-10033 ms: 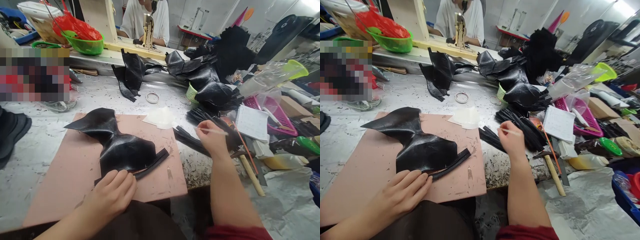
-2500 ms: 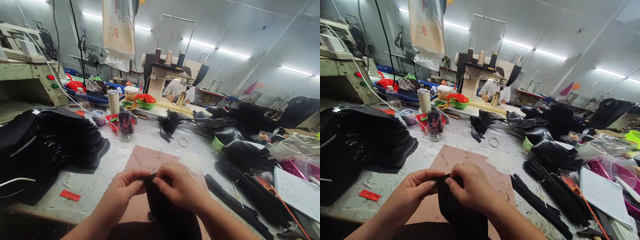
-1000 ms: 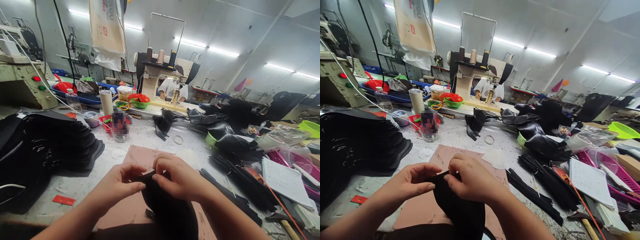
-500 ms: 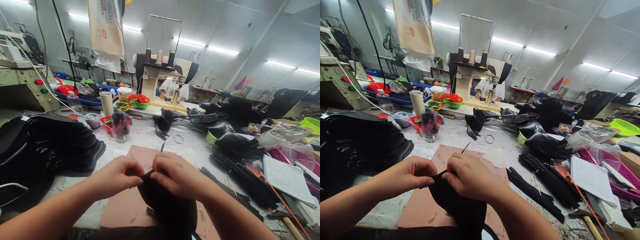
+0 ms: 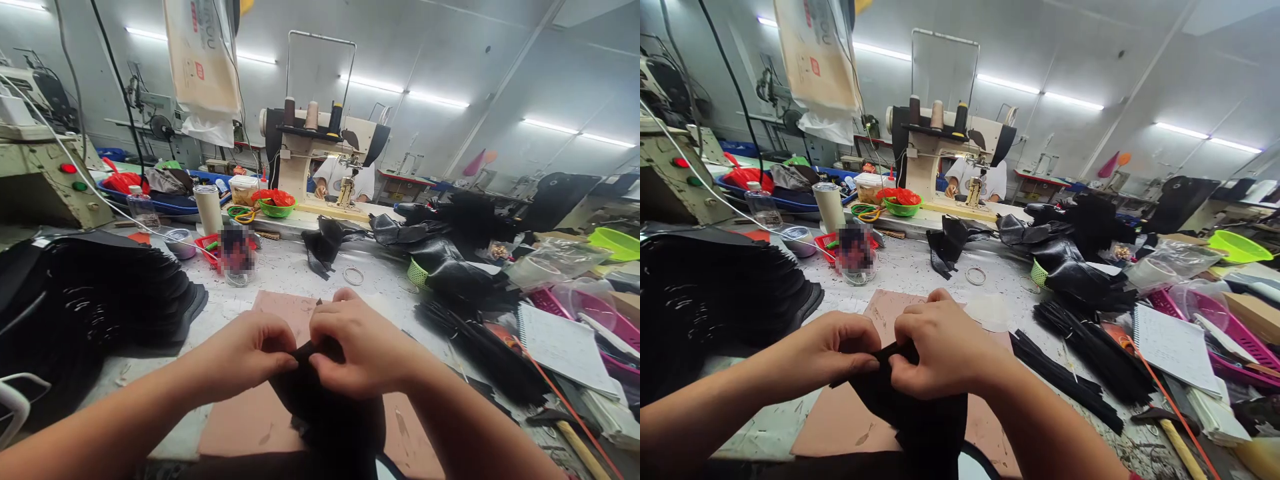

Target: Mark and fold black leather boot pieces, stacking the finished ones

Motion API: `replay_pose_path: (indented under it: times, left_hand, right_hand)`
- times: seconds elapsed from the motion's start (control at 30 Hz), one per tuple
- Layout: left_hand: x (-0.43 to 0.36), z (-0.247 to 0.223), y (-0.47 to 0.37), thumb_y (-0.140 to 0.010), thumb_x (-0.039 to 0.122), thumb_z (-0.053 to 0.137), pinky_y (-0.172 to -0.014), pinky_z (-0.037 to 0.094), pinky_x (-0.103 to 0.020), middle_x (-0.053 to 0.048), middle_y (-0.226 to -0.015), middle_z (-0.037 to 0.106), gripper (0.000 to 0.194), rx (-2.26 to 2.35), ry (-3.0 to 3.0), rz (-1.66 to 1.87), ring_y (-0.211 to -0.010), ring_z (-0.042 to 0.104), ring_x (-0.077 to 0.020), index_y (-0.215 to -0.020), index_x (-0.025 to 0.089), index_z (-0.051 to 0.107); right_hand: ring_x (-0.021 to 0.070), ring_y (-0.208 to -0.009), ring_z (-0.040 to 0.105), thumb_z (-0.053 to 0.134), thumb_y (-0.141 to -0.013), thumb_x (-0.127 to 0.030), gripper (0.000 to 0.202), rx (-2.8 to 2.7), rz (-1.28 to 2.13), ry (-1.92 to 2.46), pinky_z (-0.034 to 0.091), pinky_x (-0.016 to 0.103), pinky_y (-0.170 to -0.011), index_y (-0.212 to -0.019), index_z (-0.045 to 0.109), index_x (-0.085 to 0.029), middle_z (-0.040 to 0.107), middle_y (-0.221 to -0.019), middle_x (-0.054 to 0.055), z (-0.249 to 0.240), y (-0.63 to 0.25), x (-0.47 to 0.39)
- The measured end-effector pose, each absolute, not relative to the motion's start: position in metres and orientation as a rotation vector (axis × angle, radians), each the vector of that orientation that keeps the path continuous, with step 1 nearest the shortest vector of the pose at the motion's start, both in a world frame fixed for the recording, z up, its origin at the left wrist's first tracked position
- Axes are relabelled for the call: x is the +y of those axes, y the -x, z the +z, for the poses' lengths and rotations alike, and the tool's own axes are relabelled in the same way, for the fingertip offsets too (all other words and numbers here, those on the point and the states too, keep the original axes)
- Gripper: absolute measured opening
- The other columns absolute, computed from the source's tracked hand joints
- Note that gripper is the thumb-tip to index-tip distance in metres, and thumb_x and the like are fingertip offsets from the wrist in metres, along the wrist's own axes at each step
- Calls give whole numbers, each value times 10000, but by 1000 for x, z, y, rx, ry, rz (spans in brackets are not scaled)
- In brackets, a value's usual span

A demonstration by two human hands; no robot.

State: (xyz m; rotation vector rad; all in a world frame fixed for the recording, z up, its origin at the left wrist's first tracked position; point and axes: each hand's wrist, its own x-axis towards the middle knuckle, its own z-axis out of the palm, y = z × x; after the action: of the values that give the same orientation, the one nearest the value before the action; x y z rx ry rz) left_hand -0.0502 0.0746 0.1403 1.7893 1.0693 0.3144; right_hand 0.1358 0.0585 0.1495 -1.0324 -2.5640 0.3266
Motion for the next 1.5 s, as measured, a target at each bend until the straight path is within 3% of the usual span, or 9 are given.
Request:
replay_pose_path:
  times: [0.27,0.6,0.77,1.17,1.3,1.4,1.5]
  left_hand:
    - [79,141,52,-657,244,530,-421,274,-175,64,-502,414,131,1073,-1857,235,-477,372,-81,-715,166,619]
    - [84,135,51,-691,200,409,-425,300,-195,56,-533,395,264,951,-1891,141,-466,411,-99,-856,192,614]
    - [85,138,43,-643,185,497,-536,341,-206,44,-604,481,66,892,-2059,290,-601,442,-112,-653,168,560]
    - [85,136,36,-673,153,481,-565,339,-196,50,-601,543,119,889,-2013,378,-618,470,-109,-636,158,594]
    - [83,133,39,-652,185,500,-550,341,-209,45,-585,517,98,1015,-1941,279,-607,473,-119,-634,159,593]
    - [82,132,40,-648,212,509,-548,350,-214,42,-607,533,100,1065,-1871,235,-618,490,-128,-676,162,592]
    - [84,133,40,-641,234,530,-530,348,-212,44,-607,535,101,1060,-1852,208,-611,490,-126,-688,163,585]
  right_hand:
    - [103,-605,477,490,-678,-110,73,-2591,378,1036,280,302,-758,-642,502,-172,561,-648,-27,155,-141,64]
    - [110,-610,491,488,-704,-99,93,-2625,352,1044,284,302,-758,-646,510,-168,579,-646,-17,155,-136,63]
    - [116,-601,482,473,-695,-96,99,-2635,254,1078,288,309,-739,-629,491,-168,576,-645,-3,156,-135,61]
    - [127,-614,500,497,-705,-118,86,-2717,187,1119,313,317,-724,-669,566,-154,610,-676,18,161,-132,60]
    - [151,-642,534,544,-727,-211,103,-2793,380,1189,346,273,-607,-723,632,-157,645,-722,35,165,-143,70]
    - [142,-682,557,529,-750,-188,169,-2828,681,1160,367,236,-585,-853,659,-152,664,-792,35,169,-152,81]
    - [118,-647,540,512,-764,-183,179,-2839,839,1115,371,212,-565,-864,656,-143,647,-739,16,172,-156,88]
